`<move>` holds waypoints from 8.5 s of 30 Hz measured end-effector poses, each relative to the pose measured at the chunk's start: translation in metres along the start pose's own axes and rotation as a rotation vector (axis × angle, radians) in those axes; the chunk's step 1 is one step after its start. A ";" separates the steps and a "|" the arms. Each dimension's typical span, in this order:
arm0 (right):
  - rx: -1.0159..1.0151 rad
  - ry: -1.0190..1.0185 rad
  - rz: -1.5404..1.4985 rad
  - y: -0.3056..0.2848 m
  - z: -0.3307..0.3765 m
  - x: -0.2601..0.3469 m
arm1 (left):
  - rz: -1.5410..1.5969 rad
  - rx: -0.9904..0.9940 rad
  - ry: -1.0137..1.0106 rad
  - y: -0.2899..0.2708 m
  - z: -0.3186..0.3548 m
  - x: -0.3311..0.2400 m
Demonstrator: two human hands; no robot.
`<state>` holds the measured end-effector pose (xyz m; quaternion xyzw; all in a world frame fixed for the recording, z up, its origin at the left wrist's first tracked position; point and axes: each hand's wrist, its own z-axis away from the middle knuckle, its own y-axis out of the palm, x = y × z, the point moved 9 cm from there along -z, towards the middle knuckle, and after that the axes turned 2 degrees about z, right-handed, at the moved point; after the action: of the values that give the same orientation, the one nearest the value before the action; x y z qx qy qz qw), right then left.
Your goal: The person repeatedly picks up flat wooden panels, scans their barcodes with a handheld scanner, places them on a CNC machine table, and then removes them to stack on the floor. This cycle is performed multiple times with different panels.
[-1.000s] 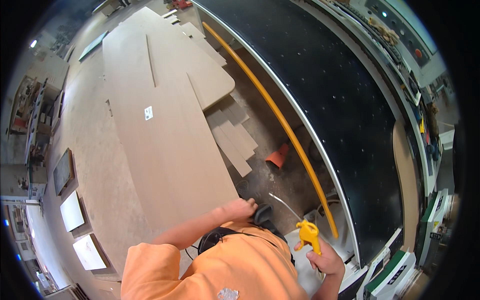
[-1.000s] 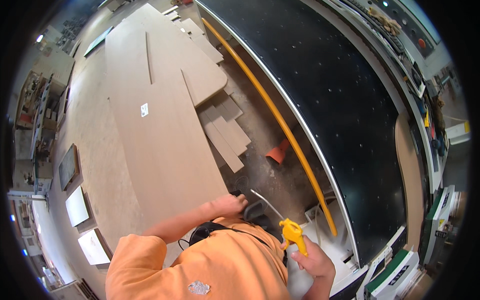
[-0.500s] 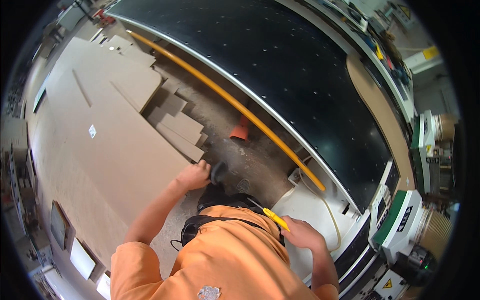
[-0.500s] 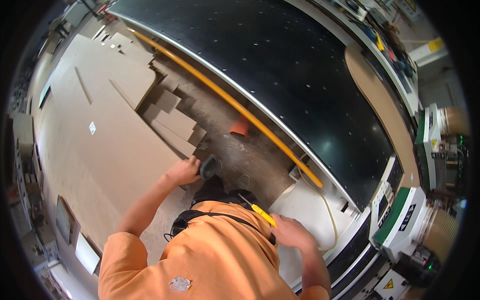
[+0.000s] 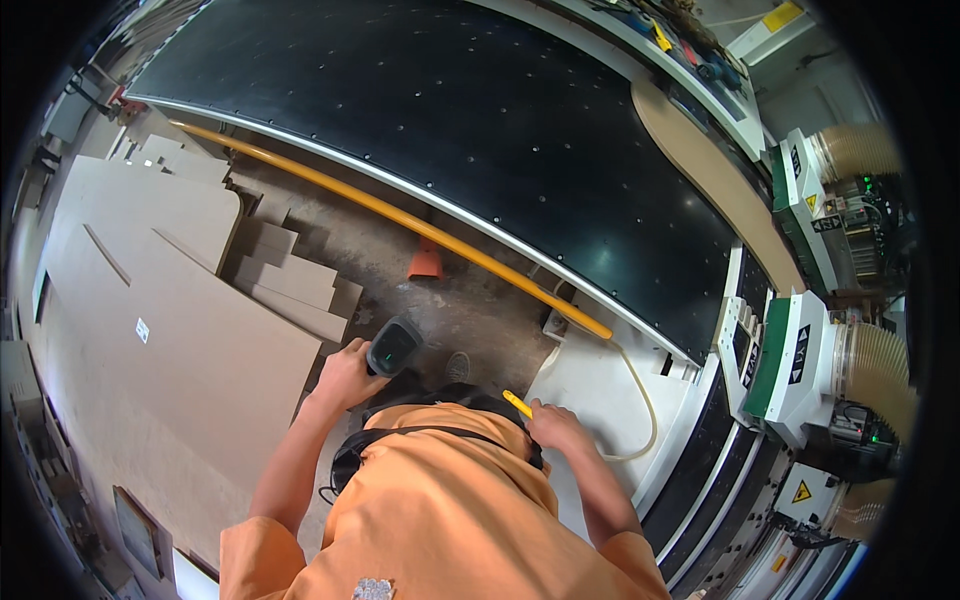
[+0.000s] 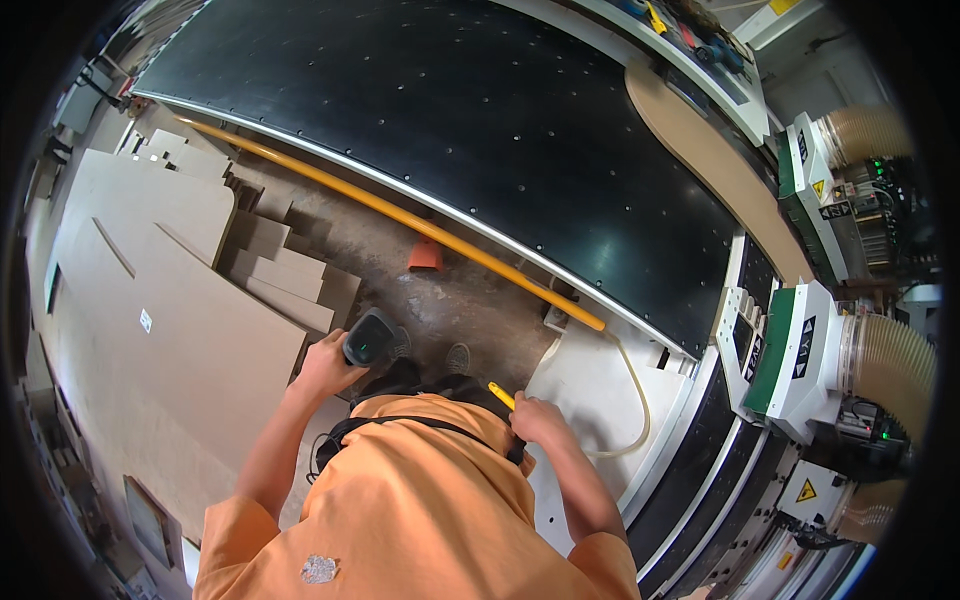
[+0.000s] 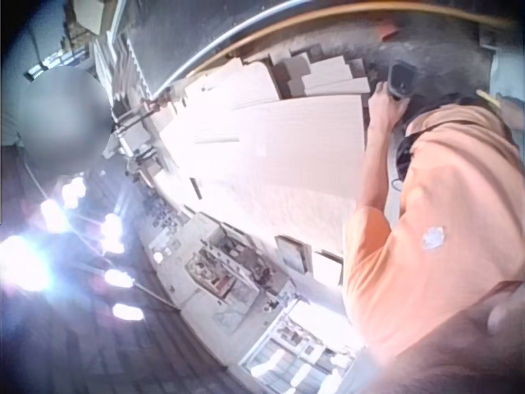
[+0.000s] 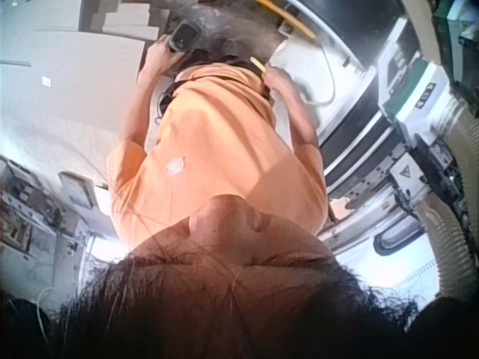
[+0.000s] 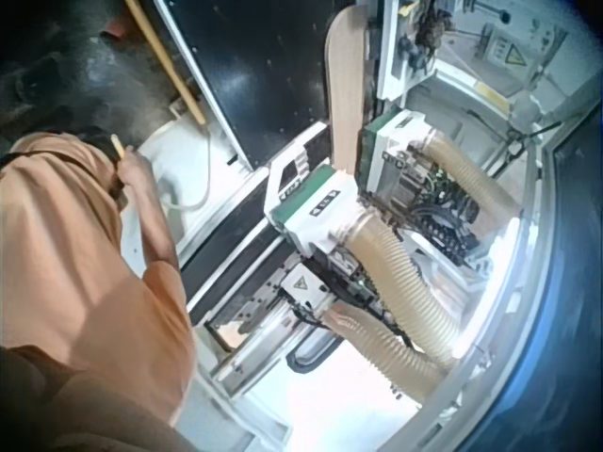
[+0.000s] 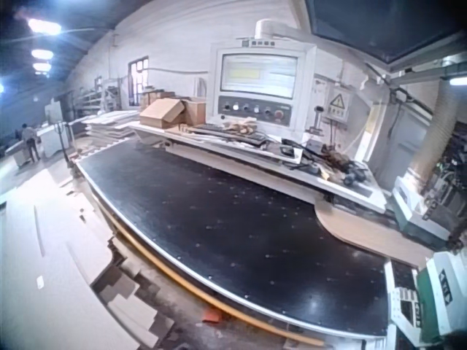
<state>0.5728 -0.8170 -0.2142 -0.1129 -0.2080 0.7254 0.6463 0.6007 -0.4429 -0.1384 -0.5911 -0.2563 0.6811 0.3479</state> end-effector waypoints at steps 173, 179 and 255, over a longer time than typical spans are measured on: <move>-1.463 0.530 -1.404 -0.006 0.134 -0.128 | 0.929 -0.394 0.050 -0.060 -0.305 0.017; -1.441 0.362 -1.544 -0.017 0.114 -0.118 | 0.920 -0.377 0.029 -0.060 -0.303 0.016; -1.738 0.320 -1.924 0.015 0.154 -0.165 | 0.909 -0.411 0.033 -0.050 -0.285 0.018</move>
<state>0.5160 -1.0048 -0.1012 -0.3825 -0.5242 -0.4165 0.6367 0.8890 -0.4153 -0.1597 -0.7099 -0.0962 0.6899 -0.1041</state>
